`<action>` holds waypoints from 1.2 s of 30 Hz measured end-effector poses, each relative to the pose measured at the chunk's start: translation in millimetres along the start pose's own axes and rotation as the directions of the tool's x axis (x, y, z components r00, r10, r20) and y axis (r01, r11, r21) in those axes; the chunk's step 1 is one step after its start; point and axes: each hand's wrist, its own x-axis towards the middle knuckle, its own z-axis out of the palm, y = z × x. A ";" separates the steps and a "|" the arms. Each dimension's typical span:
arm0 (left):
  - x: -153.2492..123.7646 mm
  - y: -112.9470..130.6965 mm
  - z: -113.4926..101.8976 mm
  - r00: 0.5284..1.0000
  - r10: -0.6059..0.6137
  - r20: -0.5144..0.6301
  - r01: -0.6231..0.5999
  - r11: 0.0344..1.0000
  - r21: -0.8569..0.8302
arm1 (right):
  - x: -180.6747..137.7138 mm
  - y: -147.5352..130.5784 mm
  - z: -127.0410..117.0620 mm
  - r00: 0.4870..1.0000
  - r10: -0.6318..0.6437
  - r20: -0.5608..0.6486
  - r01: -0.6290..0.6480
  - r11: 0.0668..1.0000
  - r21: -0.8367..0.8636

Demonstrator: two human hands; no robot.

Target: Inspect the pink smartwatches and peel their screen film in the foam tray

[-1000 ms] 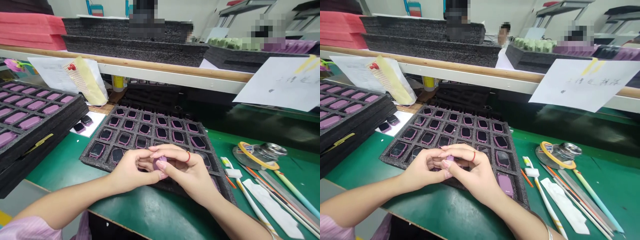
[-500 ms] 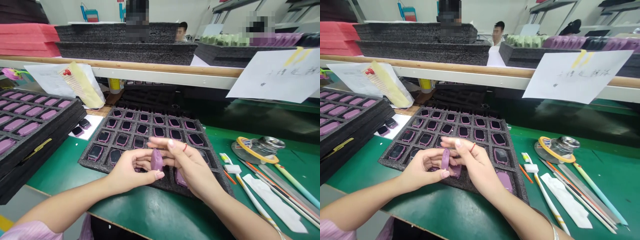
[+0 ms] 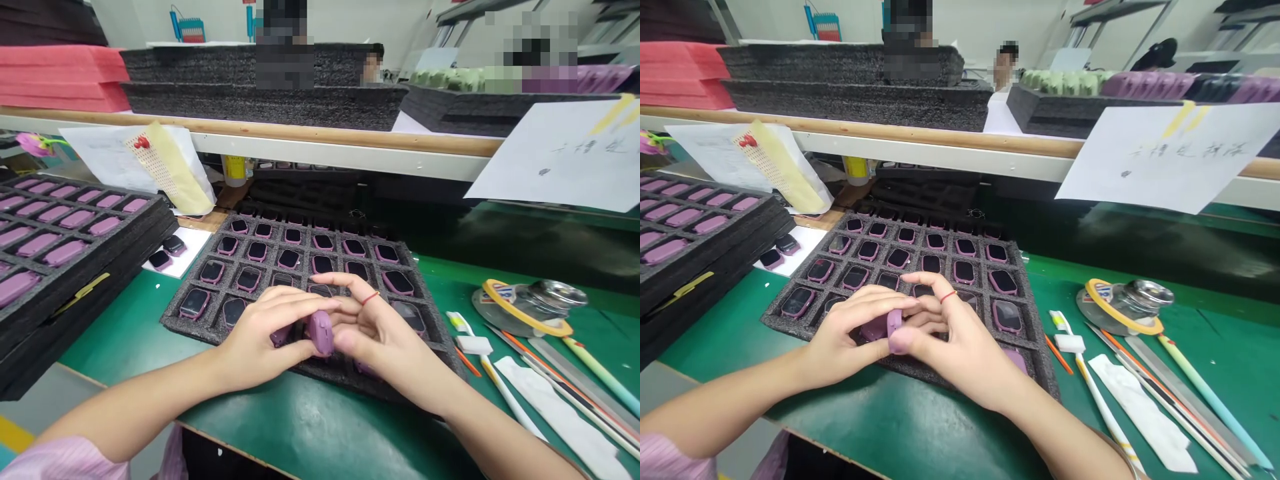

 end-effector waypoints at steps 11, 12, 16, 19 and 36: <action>0.8 10.8 -0.4 0.801 -0.523 0.292 0.582 0.566 -0.583 | -4.3 8.6 6.5 0.865 -0.487 -0.121 0.394 0.808 -0.438; 2.0 11.6 -1.0 0.777 -0.538 0.327 0.613 0.529 -0.587 | -4.8 9.8 6.2 0.854 -0.508 -0.112 0.406 0.785 -0.467; 5.4 14.2 -3.1 0.758 -0.566 0.323 0.634 0.524 -0.569 | -5.2 13.3 6.3 0.820 -0.566 -0.084 0.451 0.730 -0.514; 6.1 15.4 -3.3 0.758 -0.569 0.319 0.632 0.521 -0.573 | -4.3 14.6 6.9 0.804 -0.591 -0.071 0.474 0.708 -0.524; 0.2 12.9 -1.1 0.886 -0.461 -0.044 0.415 0.833 -0.365 | -3.8 6.2 0.3 0.737 -0.666 0.112 0.566 0.519 -0.641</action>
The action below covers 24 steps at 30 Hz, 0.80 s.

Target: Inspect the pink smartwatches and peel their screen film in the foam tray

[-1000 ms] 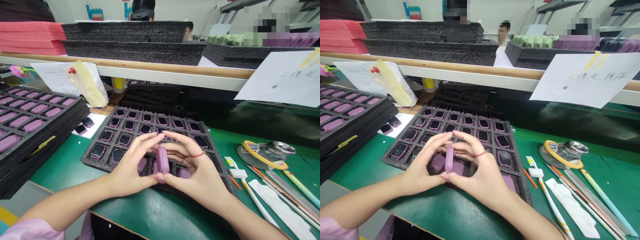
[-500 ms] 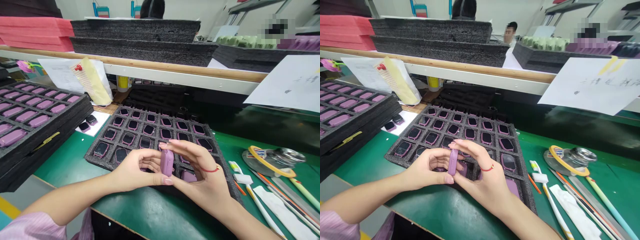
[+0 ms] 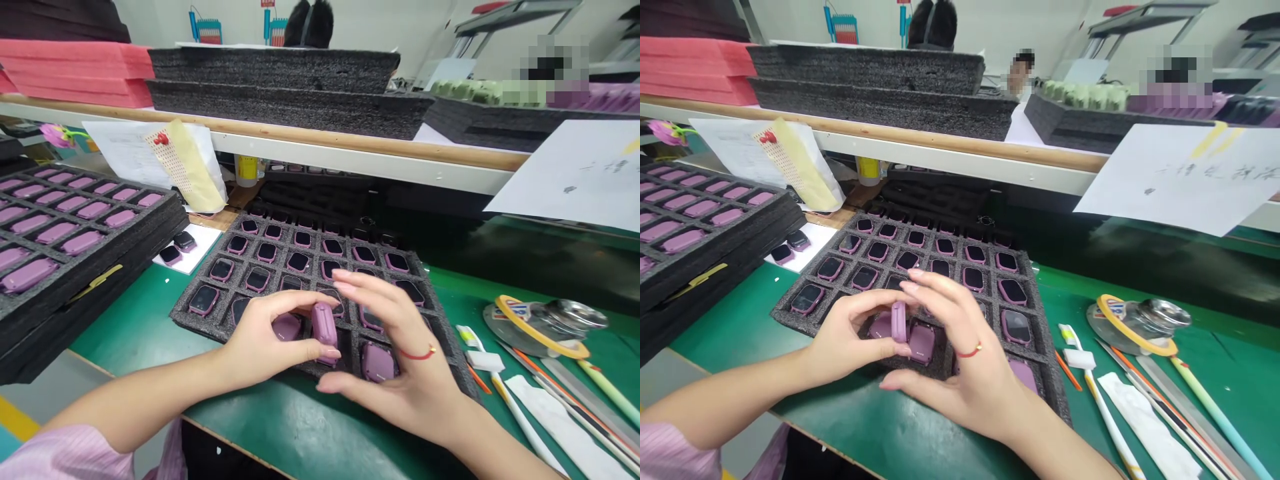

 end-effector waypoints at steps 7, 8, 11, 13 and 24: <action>-0.3 -0.1 -4.1 0.919 0.393 0.030 -0.385 0.880 0.280 | -1.4 7.1 -3.7 0.965 0.112 -0.236 -0.089 0.990 0.108; -0.4 -0.7 -4.6 0.908 0.417 0.042 -0.409 0.862 0.298 | -1.1 7.1 -3.5 0.965 0.098 -0.245 -0.080 0.993 0.082; -1.1 -1.5 -5.9 0.889 0.453 0.073 -0.447 0.822 0.352 | 1.4 5.4 -6.2 0.965 0.050 -0.256 -0.052 0.999 0.001; -1.5 -1.3 -6.1 0.914 0.401 0.055 -0.398 0.863 0.311 | 3.9 3.5 -10.0 0.980 -0.001 -0.201 -0.003 1.000 -0.024; 2.9 -8.9 3.5 0.915 -0.193 0.353 0.379 0.708 -0.596 | 7.8 -6.6 -7.8 0.999 0.004 -0.047 -0.005 1.000 -0.016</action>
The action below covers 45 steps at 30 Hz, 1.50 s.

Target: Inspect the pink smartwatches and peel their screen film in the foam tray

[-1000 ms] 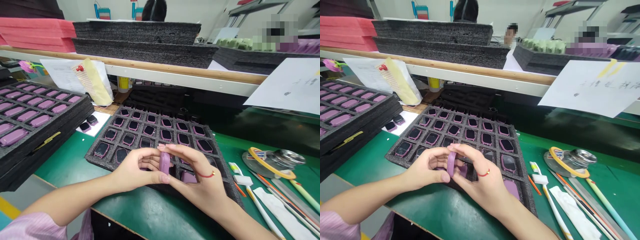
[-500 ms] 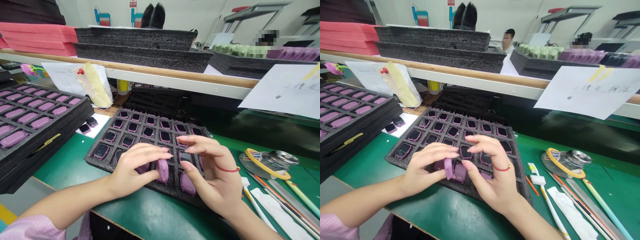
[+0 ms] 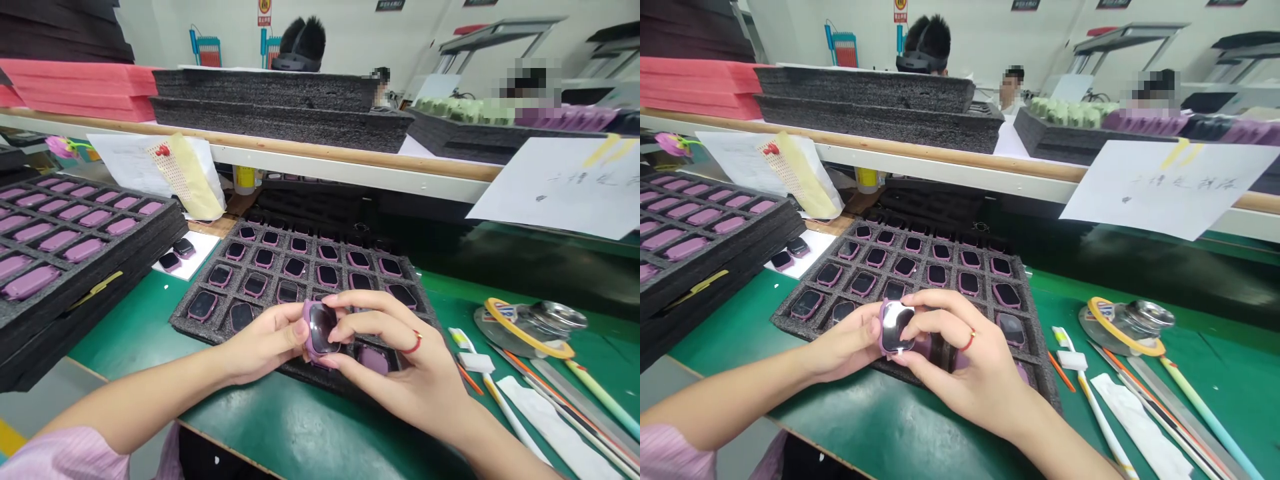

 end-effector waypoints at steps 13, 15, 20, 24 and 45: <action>-3.1 -6.5 4.4 0.993 -0.084 0.080 0.099 0.973 -0.210 | 2.1 -8.9 -7.0 0.993 -0.021 -0.115 0.018 1.000 -0.023; -3.8 -7.1 4.6 0.995 -0.101 0.026 0.105 0.972 -0.211 | 0.3 -10.9 -4.3 0.996 -0.081 -0.039 0.076 0.992 -0.103; -2.6 -9.1 4.4 0.991 -0.129 -0.021 0.120 0.960 -0.254 | -1.4 -11.8 4.1 0.997 -0.065 -0.040 0.059 0.990 -0.125; -0.6 -7.1 5.5 0.994 -0.099 0.038 0.106 0.943 -0.316 | 2.5 -8.8 1.8 0.991 -0.034 -0.128 0.023 0.996 -0.086; -2.4 1.7 3.1 0.984 -0.092 0.152 0.136 0.939 -0.316 | -8.2 3.8 -25.9 0.942 -0.133 -0.310 0.081 0.981 -0.175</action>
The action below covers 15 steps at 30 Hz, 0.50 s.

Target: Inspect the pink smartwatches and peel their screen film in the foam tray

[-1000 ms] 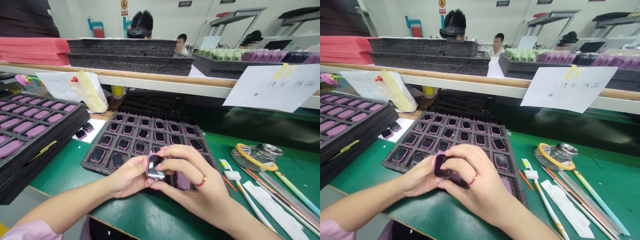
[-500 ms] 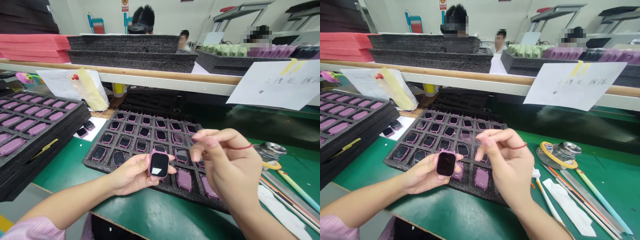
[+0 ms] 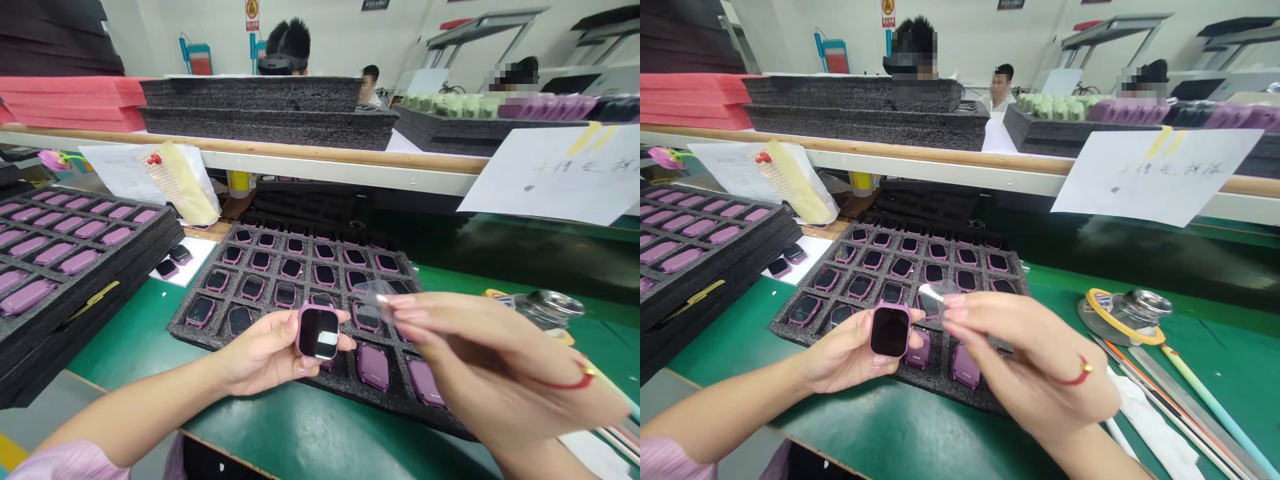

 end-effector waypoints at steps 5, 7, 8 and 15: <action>-1.3 -2.4 -1.4 0.999 0.015 -0.034 -0.015 1.000 -0.006 | -11.1 -8.3 -2.8 0.957 -0.171 0.235 0.189 0.981 -0.053; -2.3 -2.8 -1.2 0.998 0.004 -0.061 -0.004 1.000 -0.003 | -16.8 -13.4 -0.9 0.943 -0.144 0.299 0.155 0.988 -0.012; -2.7 -2.9 -1.0 0.997 -0.006 -0.071 0.006 1.000 0.002 | -19.3 -15.4 0.2 0.939 -0.137 0.316 0.148 0.989 -0.010; -3.4 -2.3 0.9 0.996 -0.025 -0.084 0.027 0.999 0.032 | -18.3 -14.2 10.6 0.913 -0.276 0.300 0.296 0.955 -0.021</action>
